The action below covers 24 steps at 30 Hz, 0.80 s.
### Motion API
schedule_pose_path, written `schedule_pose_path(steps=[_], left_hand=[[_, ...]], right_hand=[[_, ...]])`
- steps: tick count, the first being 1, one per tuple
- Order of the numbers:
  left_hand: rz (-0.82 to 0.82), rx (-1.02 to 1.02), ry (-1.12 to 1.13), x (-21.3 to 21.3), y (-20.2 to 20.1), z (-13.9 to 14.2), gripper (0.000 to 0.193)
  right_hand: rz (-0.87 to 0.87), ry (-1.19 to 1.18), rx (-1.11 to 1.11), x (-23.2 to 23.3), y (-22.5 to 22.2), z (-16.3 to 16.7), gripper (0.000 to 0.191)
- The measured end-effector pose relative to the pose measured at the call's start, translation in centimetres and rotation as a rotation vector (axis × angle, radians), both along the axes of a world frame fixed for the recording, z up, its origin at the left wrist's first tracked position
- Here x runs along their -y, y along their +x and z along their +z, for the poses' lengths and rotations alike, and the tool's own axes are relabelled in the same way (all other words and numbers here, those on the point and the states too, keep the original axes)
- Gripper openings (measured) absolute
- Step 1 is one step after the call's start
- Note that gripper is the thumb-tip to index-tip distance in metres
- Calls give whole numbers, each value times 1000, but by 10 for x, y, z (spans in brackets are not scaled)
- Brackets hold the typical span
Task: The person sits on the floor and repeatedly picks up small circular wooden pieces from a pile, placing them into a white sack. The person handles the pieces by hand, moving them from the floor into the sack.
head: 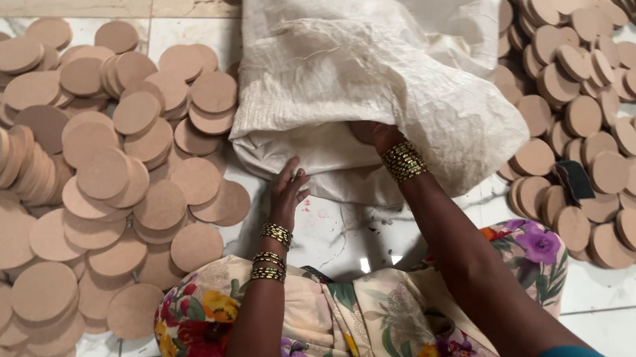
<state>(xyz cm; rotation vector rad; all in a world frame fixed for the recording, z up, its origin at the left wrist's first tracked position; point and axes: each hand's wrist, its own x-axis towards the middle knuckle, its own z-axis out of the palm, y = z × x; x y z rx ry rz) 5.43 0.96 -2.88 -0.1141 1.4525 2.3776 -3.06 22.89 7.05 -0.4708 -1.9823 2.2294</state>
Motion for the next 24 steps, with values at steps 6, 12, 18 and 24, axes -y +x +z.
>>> schedule_pose_path(steps=[6,12,18,24], left_hand=[[248,-194,16,10,-8,8,30],[479,-69,-109,32,-1,18,20],[508,-21,-138,47,17,33,19],[493,-27,-163,53,29,40,20]], right_hand=[[318,146,137,39,67,-38,28],[769,47,63,104,144,-76,26],[984,786,-493,162,172,-85,31],[1141,1068,-495,175,193,-89,42]])
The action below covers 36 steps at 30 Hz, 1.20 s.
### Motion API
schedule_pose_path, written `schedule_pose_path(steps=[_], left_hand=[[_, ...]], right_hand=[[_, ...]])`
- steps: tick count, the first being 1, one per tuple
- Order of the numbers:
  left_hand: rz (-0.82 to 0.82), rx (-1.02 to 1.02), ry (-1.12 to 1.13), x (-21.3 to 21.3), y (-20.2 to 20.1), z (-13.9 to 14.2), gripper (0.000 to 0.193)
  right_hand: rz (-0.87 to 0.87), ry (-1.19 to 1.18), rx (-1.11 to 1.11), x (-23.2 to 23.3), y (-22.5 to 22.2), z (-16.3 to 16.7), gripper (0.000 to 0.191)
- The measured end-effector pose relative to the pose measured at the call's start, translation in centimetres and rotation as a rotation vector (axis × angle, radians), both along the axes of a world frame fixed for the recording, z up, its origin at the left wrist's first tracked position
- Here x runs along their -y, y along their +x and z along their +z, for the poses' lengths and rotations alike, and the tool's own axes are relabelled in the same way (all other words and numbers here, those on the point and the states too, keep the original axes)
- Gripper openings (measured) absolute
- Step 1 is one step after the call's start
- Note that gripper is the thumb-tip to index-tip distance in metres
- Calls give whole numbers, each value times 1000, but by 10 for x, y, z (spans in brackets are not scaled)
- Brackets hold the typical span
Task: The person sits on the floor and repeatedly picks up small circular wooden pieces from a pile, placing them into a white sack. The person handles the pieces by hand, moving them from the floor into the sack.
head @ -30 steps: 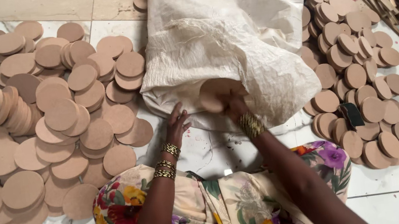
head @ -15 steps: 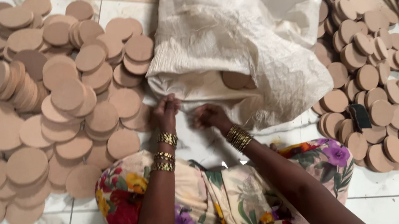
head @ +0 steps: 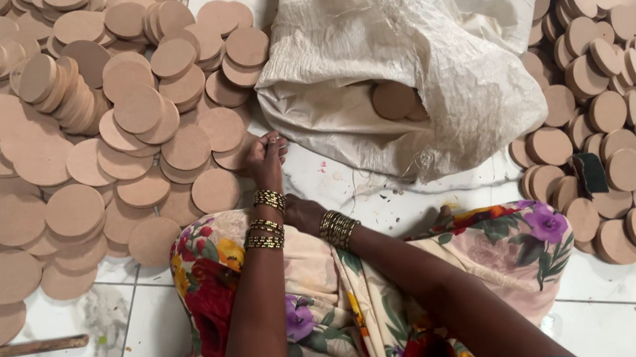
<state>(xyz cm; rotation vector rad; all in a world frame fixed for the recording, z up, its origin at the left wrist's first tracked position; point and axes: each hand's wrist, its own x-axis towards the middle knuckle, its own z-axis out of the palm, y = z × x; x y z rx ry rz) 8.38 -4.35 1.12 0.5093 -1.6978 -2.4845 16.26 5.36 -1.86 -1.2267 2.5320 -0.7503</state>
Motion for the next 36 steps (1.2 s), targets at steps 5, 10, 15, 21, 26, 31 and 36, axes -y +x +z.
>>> schedule_pose_path(steps=[5,10,15,21,26,31,36], left_hand=[[-107,20,-266,6,10,3,19],[-833,324,-1328,2,32,5,49],[-716,1,-1189,-20,40,-5,67],[285,120,-1393,43,2,19,82],[320,529,-1040,127,1,50,107],[178,490,-1245,128,-10,25,110],[-179,102,-1164,73,-19,-7,109]], right_hand=[[1,69,-41,-42,2,2,37],[-176,132,-11,-122,-10,19,16],[-445,-37,-135,-165,-11,33,15],[-544,-298,-60,-146,-14,23,25],[-587,-201,7,-142,-18,6,25],[-520,-306,-29,-142,-26,-5,26],[-603,-248,-48,-136,-28,-11,21]])
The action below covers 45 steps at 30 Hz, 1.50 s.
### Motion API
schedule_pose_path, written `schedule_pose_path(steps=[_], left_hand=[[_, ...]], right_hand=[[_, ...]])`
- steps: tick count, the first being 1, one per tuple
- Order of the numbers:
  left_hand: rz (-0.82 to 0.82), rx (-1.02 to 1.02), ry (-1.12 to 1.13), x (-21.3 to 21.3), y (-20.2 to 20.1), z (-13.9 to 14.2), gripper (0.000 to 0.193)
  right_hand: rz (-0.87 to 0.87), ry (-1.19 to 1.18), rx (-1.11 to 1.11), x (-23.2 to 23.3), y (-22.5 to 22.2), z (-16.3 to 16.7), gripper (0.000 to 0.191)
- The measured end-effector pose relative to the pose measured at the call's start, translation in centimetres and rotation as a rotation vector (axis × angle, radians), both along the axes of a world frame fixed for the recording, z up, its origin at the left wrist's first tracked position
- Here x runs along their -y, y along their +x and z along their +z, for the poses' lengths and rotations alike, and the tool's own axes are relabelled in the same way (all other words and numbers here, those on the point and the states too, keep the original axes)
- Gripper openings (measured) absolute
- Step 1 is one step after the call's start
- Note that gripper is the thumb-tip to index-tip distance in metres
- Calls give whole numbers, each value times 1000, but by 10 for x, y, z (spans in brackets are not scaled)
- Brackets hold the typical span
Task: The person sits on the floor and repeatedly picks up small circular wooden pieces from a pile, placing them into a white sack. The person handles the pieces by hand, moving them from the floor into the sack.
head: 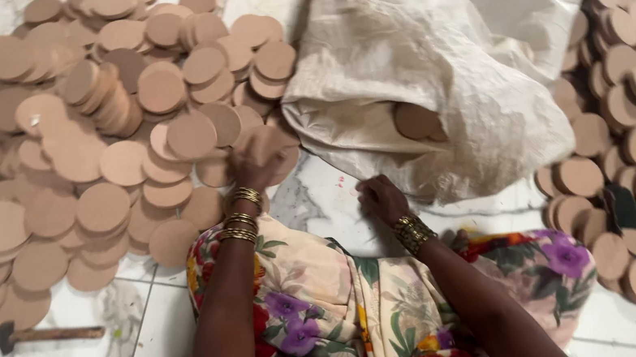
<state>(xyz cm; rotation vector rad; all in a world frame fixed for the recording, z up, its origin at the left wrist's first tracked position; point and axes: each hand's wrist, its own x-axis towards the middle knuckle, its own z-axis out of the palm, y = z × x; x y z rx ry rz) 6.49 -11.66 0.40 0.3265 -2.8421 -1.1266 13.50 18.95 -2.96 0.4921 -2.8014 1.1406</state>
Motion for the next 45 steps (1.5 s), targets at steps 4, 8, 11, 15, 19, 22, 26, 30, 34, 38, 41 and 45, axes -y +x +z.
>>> schedule_pose_path(steps=[4,8,11,15,19,22,26,30,34,38,41,45], left_hand=[[-156,-87,-109,-38,1,-3,110],[14,-345,106,-8,24,2,110],[196,-469,276,49,78,6,111],[314,-386,421,71,152,17,111],[219,-132,465,82,215,32,112],[57,56,465,74,213,20,113],[-136,226,466,83,213,14,113],[-185,271,522,91,200,15,114],[57,104,569,102,159,7,115],[382,23,524,136,94,3,116],[441,301,580,145,67,2,117],[281,285,634,101,31,-8,82]], right_hand=[[-18,36,-47,-4,5,-3,20],[20,20,-53,-17,13,-2,28],[37,-21,-109,-26,17,0,29],[-45,17,-27,-27,17,6,27],[-114,83,100,-21,16,11,23],[-116,78,101,-18,15,12,22],[-100,108,92,-16,13,7,24],[-89,105,91,-19,12,-3,25],[-51,65,46,-21,10,-15,29],[-85,117,107,-14,2,-19,22],[-94,122,153,-5,-6,-16,19],[-100,118,153,2,-8,-9,19]])
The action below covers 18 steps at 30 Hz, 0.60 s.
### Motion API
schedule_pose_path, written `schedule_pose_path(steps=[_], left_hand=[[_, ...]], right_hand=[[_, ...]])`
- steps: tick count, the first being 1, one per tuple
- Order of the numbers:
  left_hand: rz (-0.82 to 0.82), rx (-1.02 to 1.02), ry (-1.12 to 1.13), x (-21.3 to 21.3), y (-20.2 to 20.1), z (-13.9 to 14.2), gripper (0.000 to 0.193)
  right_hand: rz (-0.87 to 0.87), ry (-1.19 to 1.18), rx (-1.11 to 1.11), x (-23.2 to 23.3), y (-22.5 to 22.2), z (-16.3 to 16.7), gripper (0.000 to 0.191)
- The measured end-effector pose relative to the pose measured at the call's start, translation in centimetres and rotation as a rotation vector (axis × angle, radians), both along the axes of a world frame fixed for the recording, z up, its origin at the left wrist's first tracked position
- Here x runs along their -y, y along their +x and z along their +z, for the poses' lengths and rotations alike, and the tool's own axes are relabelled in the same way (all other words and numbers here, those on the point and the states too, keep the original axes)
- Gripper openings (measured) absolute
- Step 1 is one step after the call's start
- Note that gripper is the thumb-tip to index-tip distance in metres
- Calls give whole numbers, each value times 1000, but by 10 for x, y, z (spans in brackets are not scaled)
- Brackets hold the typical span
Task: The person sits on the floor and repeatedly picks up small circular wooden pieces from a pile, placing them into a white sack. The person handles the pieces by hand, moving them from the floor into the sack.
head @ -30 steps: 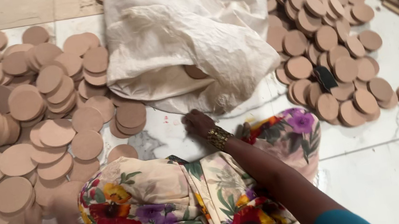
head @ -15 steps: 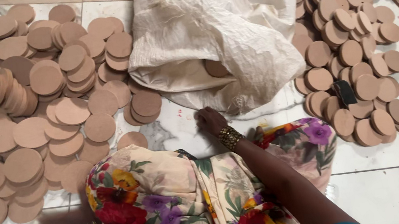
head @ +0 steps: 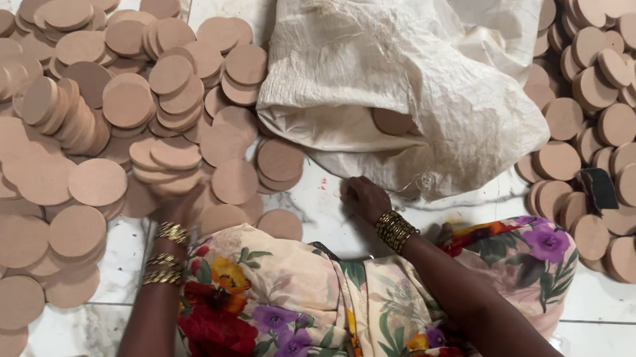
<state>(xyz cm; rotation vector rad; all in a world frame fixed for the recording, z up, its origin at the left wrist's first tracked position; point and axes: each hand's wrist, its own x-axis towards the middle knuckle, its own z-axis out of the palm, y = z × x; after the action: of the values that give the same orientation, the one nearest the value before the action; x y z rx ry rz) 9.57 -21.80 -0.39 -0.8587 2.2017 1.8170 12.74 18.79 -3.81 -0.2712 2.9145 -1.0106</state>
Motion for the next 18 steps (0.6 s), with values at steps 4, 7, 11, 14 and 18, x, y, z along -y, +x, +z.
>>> schedule_pose_path(steps=[4,7,11,14,18], left_hand=[[-70,-332,-149,-56,-11,-8,102],[-155,-364,-524,-93,-2,-8,114],[-357,-77,-127,-119,12,-4,83],[-485,-90,-487,-124,24,-7,82],[-711,101,-821,-132,26,-12,98]], right_hand=[[14,-16,-47,0,4,6,19],[25,-15,-99,0,9,9,18],[66,-39,-151,0,16,16,19],[84,-80,-131,-1,24,21,20],[51,-306,228,8,37,24,29]])
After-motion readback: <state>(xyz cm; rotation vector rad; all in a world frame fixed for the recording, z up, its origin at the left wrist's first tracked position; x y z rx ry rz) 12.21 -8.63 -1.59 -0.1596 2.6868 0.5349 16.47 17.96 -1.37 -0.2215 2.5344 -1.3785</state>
